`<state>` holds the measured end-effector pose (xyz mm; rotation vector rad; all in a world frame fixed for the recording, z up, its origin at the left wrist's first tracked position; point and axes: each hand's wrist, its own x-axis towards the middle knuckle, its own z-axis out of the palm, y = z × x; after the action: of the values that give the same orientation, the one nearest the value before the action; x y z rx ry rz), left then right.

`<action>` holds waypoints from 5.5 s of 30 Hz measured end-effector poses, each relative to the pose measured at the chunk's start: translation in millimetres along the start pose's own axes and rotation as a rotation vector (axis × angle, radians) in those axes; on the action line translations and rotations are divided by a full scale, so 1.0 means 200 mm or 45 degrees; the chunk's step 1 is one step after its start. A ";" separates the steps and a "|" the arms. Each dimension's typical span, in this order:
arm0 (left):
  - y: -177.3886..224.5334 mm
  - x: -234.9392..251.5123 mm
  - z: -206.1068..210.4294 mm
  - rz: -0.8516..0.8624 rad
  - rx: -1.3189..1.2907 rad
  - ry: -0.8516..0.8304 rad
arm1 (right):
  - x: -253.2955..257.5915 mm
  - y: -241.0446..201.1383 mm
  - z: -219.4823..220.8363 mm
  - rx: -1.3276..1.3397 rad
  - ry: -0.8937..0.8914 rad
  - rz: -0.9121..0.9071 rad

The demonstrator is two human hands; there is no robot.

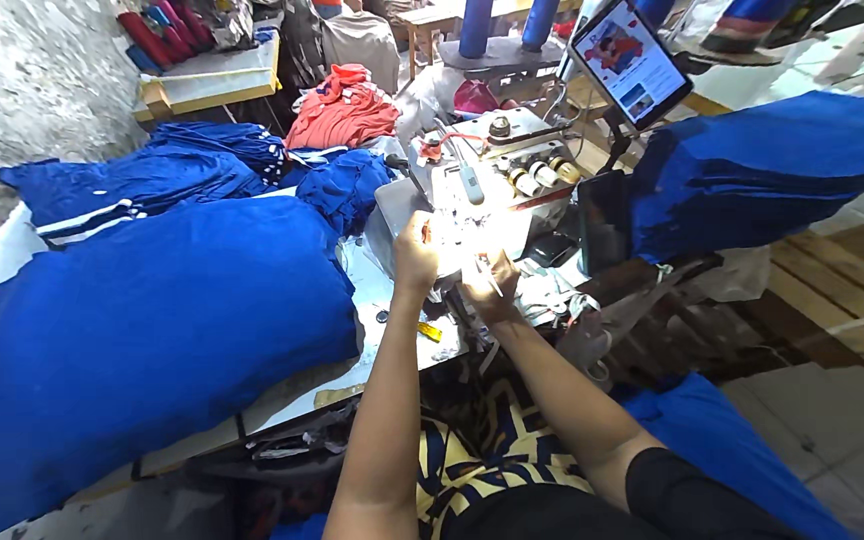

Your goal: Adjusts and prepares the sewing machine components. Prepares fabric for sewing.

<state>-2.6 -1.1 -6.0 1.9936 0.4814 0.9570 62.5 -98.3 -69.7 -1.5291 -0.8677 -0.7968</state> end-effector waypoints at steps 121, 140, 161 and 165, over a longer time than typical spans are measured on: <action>0.11 -0.44 0.77 0.422 0.202 -0.128 | -0.44 0.45 -1.19 0.399 -0.156 0.594; 0.07 -0.89 0.66 0.870 0.259 -0.153 | -0.18 0.09 -1.10 0.882 -0.538 1.899; -0.09 -0.93 0.01 0.515 0.619 0.242 | 0.28 0.46 -0.93 -0.300 -0.883 0.825; -0.20 -0.96 -0.26 0.322 0.842 0.442 | 0.30 0.48 -0.80 -0.390 -1.129 0.897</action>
<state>-163.6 -72.7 -107.4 2.5250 0.8334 1.4518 171.1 -259.6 -45.4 -2.3174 -0.7307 0.3278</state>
